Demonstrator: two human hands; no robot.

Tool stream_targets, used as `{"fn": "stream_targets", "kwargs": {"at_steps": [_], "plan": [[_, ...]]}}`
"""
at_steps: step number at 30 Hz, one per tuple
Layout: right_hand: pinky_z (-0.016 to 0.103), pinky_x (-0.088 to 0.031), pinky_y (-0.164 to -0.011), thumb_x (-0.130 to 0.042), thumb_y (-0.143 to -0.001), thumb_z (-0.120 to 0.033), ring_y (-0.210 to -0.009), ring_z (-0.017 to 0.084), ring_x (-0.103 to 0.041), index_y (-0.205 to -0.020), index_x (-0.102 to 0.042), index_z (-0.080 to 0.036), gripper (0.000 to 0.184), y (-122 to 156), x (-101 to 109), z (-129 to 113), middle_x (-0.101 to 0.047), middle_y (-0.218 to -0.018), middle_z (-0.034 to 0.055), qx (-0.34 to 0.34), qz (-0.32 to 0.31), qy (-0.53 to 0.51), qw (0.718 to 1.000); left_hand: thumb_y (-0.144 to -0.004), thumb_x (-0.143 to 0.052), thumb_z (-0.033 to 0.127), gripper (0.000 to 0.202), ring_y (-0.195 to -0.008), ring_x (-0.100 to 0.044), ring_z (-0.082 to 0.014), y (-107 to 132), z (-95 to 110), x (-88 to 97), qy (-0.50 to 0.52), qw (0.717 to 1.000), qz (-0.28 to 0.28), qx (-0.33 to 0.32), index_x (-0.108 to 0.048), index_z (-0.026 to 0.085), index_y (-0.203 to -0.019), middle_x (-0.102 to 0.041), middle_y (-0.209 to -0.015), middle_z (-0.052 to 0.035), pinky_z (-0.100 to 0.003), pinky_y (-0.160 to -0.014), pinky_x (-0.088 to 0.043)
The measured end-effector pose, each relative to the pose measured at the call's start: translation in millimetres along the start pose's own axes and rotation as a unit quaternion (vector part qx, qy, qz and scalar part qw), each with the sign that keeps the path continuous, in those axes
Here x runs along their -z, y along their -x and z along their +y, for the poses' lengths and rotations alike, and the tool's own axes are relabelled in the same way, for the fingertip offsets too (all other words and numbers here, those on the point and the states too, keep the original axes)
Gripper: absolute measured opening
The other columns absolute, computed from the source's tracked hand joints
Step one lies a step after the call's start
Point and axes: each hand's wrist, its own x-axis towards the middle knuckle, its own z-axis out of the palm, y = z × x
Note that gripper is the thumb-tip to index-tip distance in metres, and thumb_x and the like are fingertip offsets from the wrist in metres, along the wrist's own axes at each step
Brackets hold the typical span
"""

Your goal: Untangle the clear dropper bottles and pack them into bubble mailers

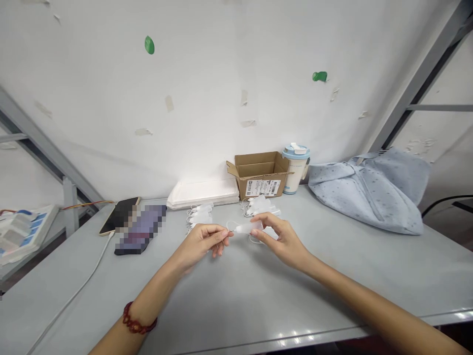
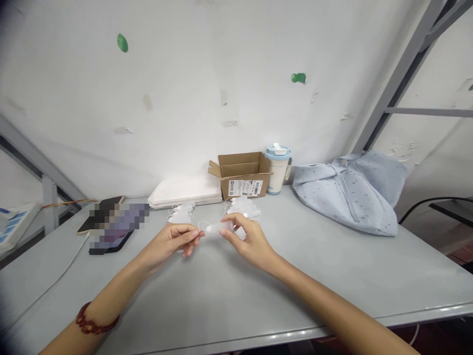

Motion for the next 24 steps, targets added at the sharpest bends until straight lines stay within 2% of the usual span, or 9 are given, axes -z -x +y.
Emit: {"fn": "stream_targets", "kwargs": {"at_steps": [12,24], "plan": [[0.024,-0.044,-0.059,-0.054,-0.084,-0.036,-0.077,0.015,-0.055,-0.099,-0.058,-0.021,0.022,1.0,-1.4,-0.9,-0.059,-0.086,0.0031,-0.009,0.001,0.0,1.0,-0.082,-0.055,0.037,0.03,-0.052,-0.048,-0.0094,0.6,1.4,0.9,-0.012,1.0,-0.009,-0.002,-0.063,0.012,-0.067,-0.056,-0.061,-0.0014,-0.023,-0.053,-0.036],[0.024,-0.045,-0.058,-0.054,-0.084,-0.036,-0.075,0.015,-0.055,-0.094,-0.059,-0.019,0.021,2.3,-0.8,-3.7,-0.06,-0.079,0.003,0.025,0.01,0.021,0.999,-0.082,-0.055,0.04,0.031,-0.053,-0.049,-0.0107,1.6,2.4,1.2,-0.021,1.0,-0.009,-0.004,-0.065,0.012,-0.073,-0.057,-0.061,-0.0019,-0.024,-0.055,-0.038]]}}
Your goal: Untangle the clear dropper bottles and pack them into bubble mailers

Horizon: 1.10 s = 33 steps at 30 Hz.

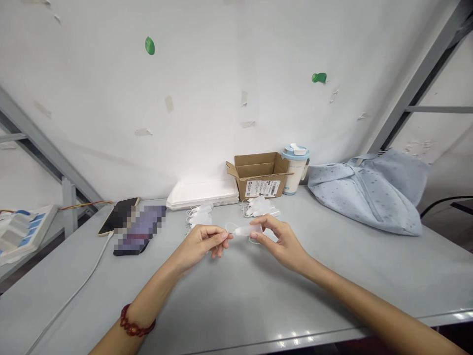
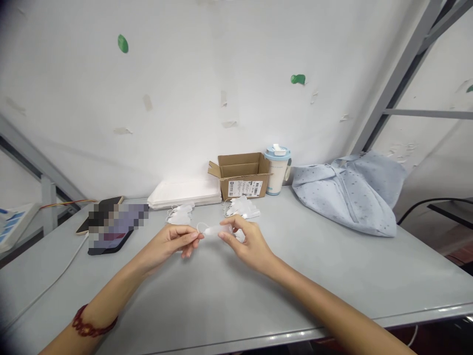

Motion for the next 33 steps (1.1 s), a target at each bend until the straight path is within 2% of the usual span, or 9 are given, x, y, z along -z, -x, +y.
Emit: {"fn": "stream_targets", "kwargs": {"at_steps": [9,17,26,33], "plan": [[0.026,-0.046,-0.06,-0.054,-0.086,-0.033,-0.067,0.014,-0.055,-0.094,-0.061,-0.018,0.019,3.5,-4.7,2.9,-0.061,-0.074,0.0025,0.05,-0.006,0.037,0.998,-0.082,-0.056,0.037,0.031,-0.053,-0.05,-0.0116,0.3,-3.4,-2.8,-0.012,1.0,0.0,-0.007,-0.063,0.014,-0.063,-0.051,-0.048,0.0015,-0.025,-0.058,-0.04],[0.026,-0.048,-0.061,-0.054,-0.086,-0.029,-0.069,0.016,-0.059,-0.094,-0.058,-0.017,0.015,10.1,-14.4,10.4,-0.064,-0.077,0.0044,0.106,0.02,0.053,0.993,-0.08,-0.059,0.036,0.029,-0.051,-0.048,-0.0092,-0.4,-6.3,-2.5,0.02,1.0,0.008,0.001,-0.063,0.013,-0.062,-0.056,-0.058,-0.0004,-0.023,-0.055,-0.039],[0.029,-0.047,-0.06,-0.05,-0.087,-0.019,-0.07,0.018,-0.055,-0.1,-0.052,-0.019,0.013,12.9,-17.8,9.7,-0.06,-0.076,0.0059,0.233,0.048,0.092,0.967,-0.077,-0.062,0.032,0.027,-0.049,-0.046,-0.0079,1.0,-3.2,-2.5,0.071,0.997,-0.011,0.027,-0.064,0.013,-0.059,-0.058,-0.062,-0.0013,-0.022,-0.051,-0.038],[0.029,-0.046,-0.06,-0.05,-0.087,-0.018,-0.071,0.018,-0.055,-0.1,-0.052,-0.019,0.013,13.7,-17.9,8.5,-0.059,-0.076,0.0054,0.233,0.048,0.089,0.967,-0.076,-0.062,0.033,0.027,-0.049,-0.047,-0.0085,1.3,-3.5,-2.2,0.07,0.997,-0.014,0.028,-0.063,0.013,-0.059,-0.058,-0.06,-0.001,-0.023,-0.052,-0.038]]}}
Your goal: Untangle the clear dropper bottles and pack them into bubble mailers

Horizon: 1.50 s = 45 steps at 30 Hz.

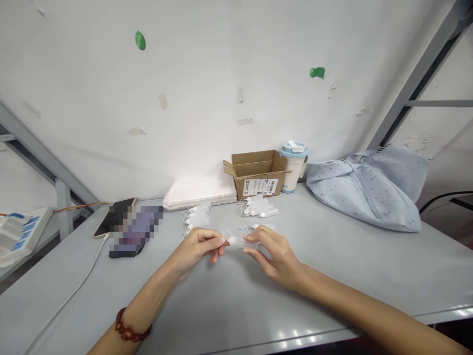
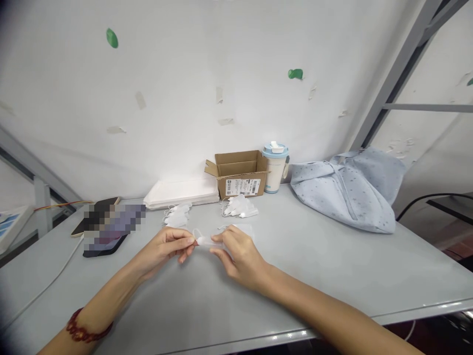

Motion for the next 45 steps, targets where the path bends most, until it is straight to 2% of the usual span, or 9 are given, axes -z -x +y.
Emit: {"fn": "stream_targets", "kwargs": {"at_steps": [5,15,21,26,29,31,34,38,45], "plan": [[0.028,-0.046,-0.06,-0.052,-0.086,-0.019,-0.07,0.017,-0.056,-0.098,-0.053,-0.019,0.012,0.4,-0.3,-0.6,-0.06,-0.076,0.0054,-0.019,0.007,-0.007,1.0,-0.078,-0.061,0.033,0.027,-0.05,-0.048,-0.0089,-0.8,-0.8,-0.5,-0.009,1.0,0.002,-0.017,-0.063,0.012,-0.061,-0.057,-0.061,-0.0012,-0.023,-0.053,-0.039],[0.029,-0.047,-0.061,-0.052,-0.086,-0.022,-0.07,0.018,-0.058,-0.095,-0.054,-0.019,0.01,1.3,-0.1,-2.3,-0.06,-0.076,0.0055,-0.043,0.007,-0.017,0.999,-0.077,-0.061,0.033,0.027,-0.05,-0.048,-0.0097,-1.0,-4.9,-1.8,-0.004,1.0,-0.006,-0.002,-0.064,0.012,-0.06,-0.059,-0.062,-0.0027,-0.023,-0.051,-0.04],[0.029,-0.047,-0.06,-0.052,-0.086,-0.02,-0.069,0.017,-0.056,-0.096,-0.053,-0.019,0.01,1.0,0.1,-1.1,-0.06,-0.076,0.0052,-0.026,-0.001,-0.018,1.0,-0.075,-0.062,0.03,0.024,-0.048,-0.049,-0.0093,0.9,0.3,-1.7,0.01,1.0,-0.009,0.02,-0.066,0.012,-0.059,-0.06,-0.057,-0.0027,-0.022,-0.049,-0.039],[0.028,-0.048,-0.063,-0.052,-0.087,-0.018,-0.072,0.016,-0.057,-0.099,-0.052,-0.019,0.012,0.1,-1.0,-0.1,-0.061,-0.079,0.0054,-0.008,-0.02,-0.037,0.999,-0.075,-0.062,0.03,0.023,-0.043,-0.049,-0.0095,1.9,3.1,2.4,0.0,0.998,-0.044,0.041,-0.068,0.011,-0.062,-0.058,-0.052,-0.0022,-0.022,-0.045,-0.039],[0.03,-0.048,-0.067,-0.051,-0.087,-0.02,-0.076,0.018,-0.057,-0.102,-0.051,-0.018,0.015,-2.2,-0.3,3.3,-0.062,-0.084,0.0071,0.005,-0.058,-0.017,0.998,-0.077,-0.061,0.031,0.023,-0.045,-0.052,-0.0101,3.2,6.3,11.3,-0.044,0.996,-0.07,0.034,-0.069,0.011,-0.067,-0.06,-0.054,-0.0025,-0.023,-0.049,-0.041],[0.033,-0.048,-0.071,-0.05,-0.088,-0.021,-0.08,0.019,-0.055,-0.106,-0.05,-0.018,0.018,-4.5,1.1,8.6,-0.062,-0.089,0.0084,0.014,-0.094,0.014,0.995,-0.077,-0.06,0.032,0.023,-0.047,-0.052,-0.01,6.4,11.3,22.2,-0.084,0.994,-0.067,0.023,-0.069,0.012,-0.068,-0.061,-0.057,-0.0025,-0.023,-0.051,-0.041],[0.036,-0.047,-0.075,-0.046,-0.09,-0.021,-0.086,0.021,-0.052,-0.113,-0.048,-0.019,0.023,-8.4,5.0,22.0,-0.061,-0.095,0.0088,0.012,-0.131,0.062,0.989,-0.077,-0.06,0.034,0.025,-0.049,-0.051,-0.0098,14.6,21.8,44.5,-0.135,0.99,-0.03,0.008,-0.067,0.014,-0.064,-0.06,-0.058,-0.0014,-0.022,-0.051,-0.039],[0.039,-0.044,-0.08,-0.044,-0.091,-0.019,-0.094,0.023,-0.05,-0.119,-0.046,-0.02,0.029,-13.1,12.1,41.9,-0.06,-0.106,0.0092,-0.023,-0.136,0.122,0.983,-0.076,-0.059,0.036,0.027,-0.052,-0.05,-0.0119,24.3,31.5,71.0,-0.201,0.979,0.021,0.004,-0.064,0.017,-0.059,-0.054,-0.051,0.001,-0.022,-0.052,-0.041],[0.042,-0.041,-0.083,-0.043,-0.09,-0.017,-0.109,0.027,-0.043,-0.119,-0.051,-0.022,0.03,-16.9,19.3,62.4,-0.052,-0.124,0.0105,-0.071,-0.16,0.27,0.947,-0.073,-0.057,0.039,0.031,-0.052,-0.049,-0.0129,24.1,26.6,83.9,-0.251,0.966,0.035,0.048,-0.058,0.018,-0.051,-0.053,-0.049,0.0008,-0.023,-0.054,-0.04]]}}
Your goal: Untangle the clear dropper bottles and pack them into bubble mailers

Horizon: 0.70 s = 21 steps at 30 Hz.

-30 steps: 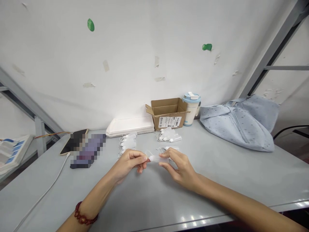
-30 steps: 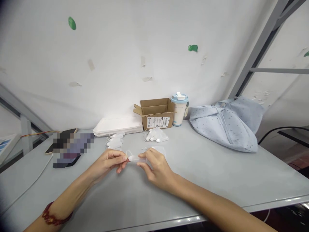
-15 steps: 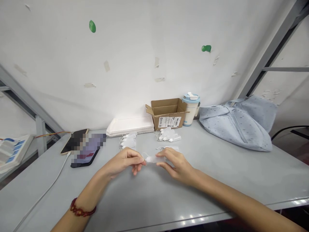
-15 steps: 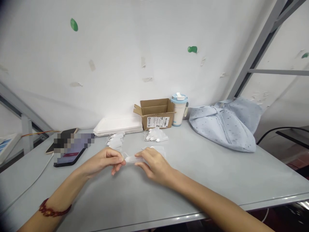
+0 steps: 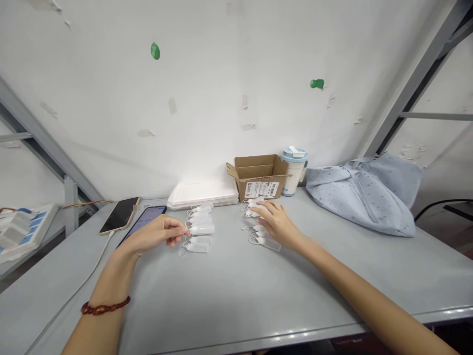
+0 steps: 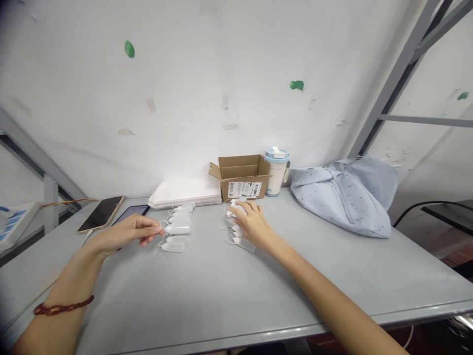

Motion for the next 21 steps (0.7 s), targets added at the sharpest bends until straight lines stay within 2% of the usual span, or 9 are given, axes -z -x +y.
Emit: {"fn": "stream_targets", "kwargs": {"at_steps": [4,11,18,20,21], "plan": [[0.046,-0.039,-0.085,-0.041,-0.091,-0.016,-0.115,0.031,-0.038,-0.121,-0.052,-0.024,0.033,-3.1,-5.9,9.9,-0.046,-0.132,0.0099,-0.008,-0.013,0.058,0.998,-0.071,-0.058,0.039,0.033,-0.053,-0.048,-0.0127,-5.2,-7.4,-0.2,-0.008,1.0,-0.002,0.023,-0.053,0.017,-0.046,-0.051,-0.049,0.0013,-0.023,-0.053,-0.037],[0.045,-0.039,-0.084,-0.04,-0.091,-0.016,-0.117,0.031,-0.037,-0.125,-0.049,-0.027,0.037,-4.3,-16.0,16.3,-0.044,-0.135,0.0074,-0.005,-0.037,0.082,0.996,-0.07,-0.058,0.042,0.032,-0.047,-0.045,-0.0113,-8.7,-9.5,-3.4,-0.044,0.997,0.006,0.058,-0.055,0.017,-0.051,-0.052,-0.047,0.0025,-0.022,-0.05,-0.032],[0.045,-0.037,-0.083,-0.043,-0.088,-0.012,-0.116,0.032,-0.036,-0.124,-0.05,-0.027,0.039,-4.4,-20.7,17.1,-0.048,-0.129,0.0099,-0.001,-0.038,0.099,0.994,-0.07,-0.058,0.043,0.036,-0.049,-0.048,-0.0126,-5.4,-5.4,-0.9,-0.103,0.988,0.076,0.086,-0.051,0.017,-0.047,-0.052,-0.046,0.0021,-0.023,-0.054,-0.035],[0.044,-0.037,-0.083,-0.045,-0.086,-0.008,-0.114,0.03,-0.037,-0.124,-0.051,-0.027,0.042,-4.4,-22.5,19.4,-0.049,-0.126,0.0108,-0.001,-0.031,0.1,0.995,-0.071,-0.059,0.043,0.035,-0.048,-0.049,-0.0123,-2.0,-1.5,-2.0,-0.084,0.991,0.064,0.076,-0.053,0.017,-0.048,-0.053,-0.047,0.0022,-0.023,-0.052,-0.036],[0.043,-0.037,-0.083,-0.045,-0.085,-0.006,-0.114,0.03,-0.038,-0.124,-0.051,-0.028,0.045,-4.3,-23.4,20.6,-0.049,-0.125,0.011,-0.001,-0.029,0.1,0.995,-0.072,-0.058,0.043,0.034,-0.048,-0.05,-0.0122,-0.2,1.2,-3.9,-0.069,0.995,0.038,0.066,-0.054,0.017,-0.05,-0.055,-0.048,0.0018,-0.022,-0.051,-0.036]]}}
